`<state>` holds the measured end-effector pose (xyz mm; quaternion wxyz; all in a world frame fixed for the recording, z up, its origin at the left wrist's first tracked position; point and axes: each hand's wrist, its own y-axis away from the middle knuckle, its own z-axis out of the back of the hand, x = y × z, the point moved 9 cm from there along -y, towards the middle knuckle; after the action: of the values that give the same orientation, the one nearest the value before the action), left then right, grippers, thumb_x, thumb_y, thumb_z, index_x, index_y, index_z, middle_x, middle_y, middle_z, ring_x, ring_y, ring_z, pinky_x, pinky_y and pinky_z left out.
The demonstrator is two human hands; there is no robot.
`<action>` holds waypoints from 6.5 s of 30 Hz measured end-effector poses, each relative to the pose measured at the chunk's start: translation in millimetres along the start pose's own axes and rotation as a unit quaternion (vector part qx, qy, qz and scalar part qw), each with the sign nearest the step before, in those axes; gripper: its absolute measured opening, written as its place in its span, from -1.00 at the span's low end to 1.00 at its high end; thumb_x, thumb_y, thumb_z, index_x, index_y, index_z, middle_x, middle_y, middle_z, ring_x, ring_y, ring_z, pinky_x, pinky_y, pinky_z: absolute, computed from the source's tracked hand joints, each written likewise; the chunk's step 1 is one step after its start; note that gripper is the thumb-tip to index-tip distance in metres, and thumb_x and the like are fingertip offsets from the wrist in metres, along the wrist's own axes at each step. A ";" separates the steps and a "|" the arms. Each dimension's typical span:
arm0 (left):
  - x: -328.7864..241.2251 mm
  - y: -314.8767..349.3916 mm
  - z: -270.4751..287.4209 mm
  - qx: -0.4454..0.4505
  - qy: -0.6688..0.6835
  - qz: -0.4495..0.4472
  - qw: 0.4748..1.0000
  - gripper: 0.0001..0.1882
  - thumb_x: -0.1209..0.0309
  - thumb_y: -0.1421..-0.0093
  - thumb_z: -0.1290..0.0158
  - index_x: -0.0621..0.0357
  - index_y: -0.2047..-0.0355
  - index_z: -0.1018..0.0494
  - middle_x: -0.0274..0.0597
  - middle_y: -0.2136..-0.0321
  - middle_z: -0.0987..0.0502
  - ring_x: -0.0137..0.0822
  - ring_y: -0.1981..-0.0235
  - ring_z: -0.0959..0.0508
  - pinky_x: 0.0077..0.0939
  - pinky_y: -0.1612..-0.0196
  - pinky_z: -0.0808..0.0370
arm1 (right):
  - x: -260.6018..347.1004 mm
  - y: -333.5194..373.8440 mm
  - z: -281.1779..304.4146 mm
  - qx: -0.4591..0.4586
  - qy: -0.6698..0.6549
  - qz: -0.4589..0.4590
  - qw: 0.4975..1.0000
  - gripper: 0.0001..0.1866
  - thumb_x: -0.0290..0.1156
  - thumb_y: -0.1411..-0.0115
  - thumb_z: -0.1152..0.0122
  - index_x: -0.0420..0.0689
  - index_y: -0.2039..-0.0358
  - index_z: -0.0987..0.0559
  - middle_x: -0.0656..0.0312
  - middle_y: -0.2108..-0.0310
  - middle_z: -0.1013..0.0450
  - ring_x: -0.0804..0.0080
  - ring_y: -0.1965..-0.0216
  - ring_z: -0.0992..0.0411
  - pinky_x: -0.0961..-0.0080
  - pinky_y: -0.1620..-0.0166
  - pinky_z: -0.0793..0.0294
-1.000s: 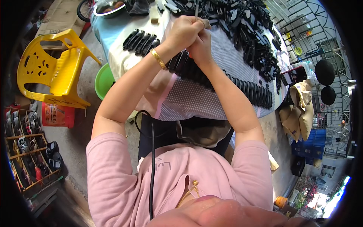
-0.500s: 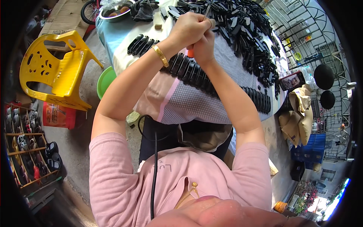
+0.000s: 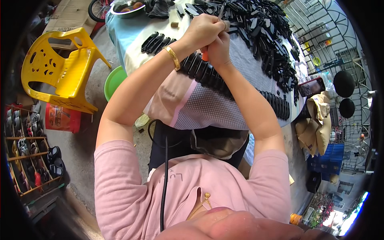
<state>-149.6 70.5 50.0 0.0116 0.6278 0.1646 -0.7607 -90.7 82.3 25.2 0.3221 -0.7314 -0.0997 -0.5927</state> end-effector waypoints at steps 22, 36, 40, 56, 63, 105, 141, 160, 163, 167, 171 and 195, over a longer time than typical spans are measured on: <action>17.1 -9.2 31.4 -0.060 0.037 -0.053 0.996 -0.71 0.28 -0.04 0.01 0.29 0.54 -0.54 -0.10 0.72 -0.48 -0.36 0.81 -0.42 -0.52 0.83 -0.32 | -14.8 -16.4 -23.1 -0.013 -0.085 -0.004 0.996 -0.75 -0.38 -0.10 0.06 -0.26 0.62 -0.38 0.29 0.80 -0.27 0.62 0.85 -0.20 0.69 0.80 -0.13; 24.6 -4.7 58.3 -0.068 0.025 -0.034 0.997 -0.72 0.43 -0.03 0.13 0.40 0.46 -0.53 -0.13 0.52 -0.55 -0.45 0.48 -0.50 -0.60 0.35 -0.44 | -11.2 -22.4 -52.8 0.021 -0.057 0.013 0.998 -0.76 -0.44 -0.08 0.09 -0.22 0.69 -0.36 0.29 0.80 -0.25 0.58 0.82 -0.21 0.67 0.76 -0.14; 21.1 1.2 57.9 -0.068 0.035 0.004 0.997 -0.71 0.40 -0.03 0.12 0.38 0.48 -0.53 -0.17 0.58 -0.53 -0.46 0.60 -0.47 -0.62 0.49 -0.43 | -11.3 -23.2 -52.4 0.026 -0.027 0.018 0.999 -0.76 -0.44 -0.08 0.10 -0.21 0.68 -0.36 0.28 0.80 -0.25 0.58 0.82 -0.21 0.67 0.76 -0.15; 15.8 -5.8 81.8 -0.095 0.003 -0.056 0.994 -0.73 0.29 0.00 0.03 0.23 0.49 -0.57 -0.11 0.63 -0.54 -0.42 0.63 -0.49 -0.53 0.51 -0.44 | -20.8 -35.2 -68.5 0.019 -0.056 -0.002 0.998 -0.71 -0.33 -0.10 0.05 -0.24 0.68 -0.39 0.30 0.80 -0.27 0.61 0.84 -0.21 0.68 0.78 -0.15; 18.3 -24.1 99.6 -0.089 -0.001 -0.027 0.996 -0.70 0.26 0.00 0.04 0.25 0.50 -0.56 -0.10 0.68 -0.51 -0.33 0.74 -0.47 -0.44 0.69 -0.44 | -16.1 -62.3 -79.5 0.050 -0.067 0.034 0.996 -0.76 -0.42 -0.10 0.08 -0.20 0.68 -0.35 0.28 0.80 -0.24 0.58 0.82 -0.21 0.66 0.76 -0.15; 29.9 -30.9 135.9 -0.106 0.011 -0.076 0.991 -0.73 0.28 -0.03 0.01 0.22 0.50 -0.57 -0.23 0.65 -0.50 -0.47 0.62 -0.45 -0.58 0.52 -0.42 | -37.0 -80.0 -113.0 0.033 -0.126 0.042 0.991 -0.77 -0.42 -0.08 0.10 -0.19 0.69 -0.34 0.29 0.78 -0.24 0.58 0.83 -0.19 0.66 0.77 -0.14; 65.6 -36.9 159.8 -0.048 0.058 -0.051 0.996 -0.69 0.24 -0.08 0.03 0.26 0.39 -0.51 -0.28 0.61 -0.47 -0.50 0.70 -0.41 -0.62 0.74 -0.34 | -66.9 -91.3 -136.2 0.061 -0.079 0.033 0.994 -0.73 -0.37 -0.07 -0.01 -0.21 0.71 -0.36 0.32 0.79 -0.25 0.59 0.79 -0.22 0.63 0.73 -0.15; 75.3 76.3 219.9 -0.151 -0.273 -0.024 0.950 -0.71 0.39 0.04 -0.18 0.15 0.27 -0.48 -0.12 0.29 -0.52 -0.25 0.17 -0.47 -0.42 0.06 -0.36 | 3.8 -26.9 71.2 0.113 0.682 0.026 0.722 -0.69 -0.23 -0.02 -0.14 -0.18 0.29 -0.50 0.02 0.30 -0.45 0.09 0.21 -0.41 0.31 0.14 -0.37; 21.1 82.9 174.7 -0.121 -0.211 -0.111 0.964 -0.73 0.50 0.03 -0.17 0.29 0.28 -0.44 -0.23 0.39 -0.54 -0.47 0.31 -0.51 -0.59 0.20 -0.43 | 46.6 9.4 64.5 0.083 0.591 0.155 0.787 -0.74 -0.38 -0.03 -0.16 -0.21 0.25 -0.50 0.05 0.26 -0.44 0.19 0.20 -0.41 0.43 0.12 -0.38; -17.4 93.4 39.2 0.081 0.097 -0.033 0.991 -0.69 0.55 0.02 -0.16 0.29 0.22 -0.42 -0.24 0.33 -0.51 -0.50 0.31 -0.50 -0.66 0.22 -0.44 | 59.0 74.9 45.6 0.114 0.142 -0.057 0.982 -0.62 -0.35 -0.15 -0.11 -0.26 0.06 -0.39 0.21 0.31 -0.44 0.54 0.24 -0.40 0.61 0.26 -0.43; -9.4 106.4 -60.8 0.169 0.295 0.073 0.938 -0.64 0.58 -0.02 -0.11 0.29 0.13 -0.38 -0.24 0.30 -0.49 -0.47 0.29 -0.50 -0.62 0.19 -0.45 | 77.2 129.3 54.1 0.078 0.067 -0.143 0.984 -0.61 -0.45 -0.13 -0.12 -0.31 0.04 -0.36 0.24 0.38 -0.43 0.59 0.46 -0.42 0.72 0.39 -0.43; 2.3 112.3 -191.4 0.258 0.219 0.203 0.919 -0.56 0.12 -0.28 0.27 0.27 0.12 -0.35 -0.27 0.51 -0.39 -0.50 0.60 -0.42 -0.72 0.51 -0.44 | 100.5 222.4 293.0 -0.249 0.513 0.020 0.821 -0.51 -0.06 -0.11 -0.07 -0.29 0.21 -0.45 -0.07 0.13 -0.35 -0.01 0.10 -0.30 0.26 0.03 -0.28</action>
<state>57.2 15.4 -8.8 -0.0325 0.7799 -0.1699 -0.6016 289.8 59.5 14.0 0.1455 -0.3783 0.2453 -0.8806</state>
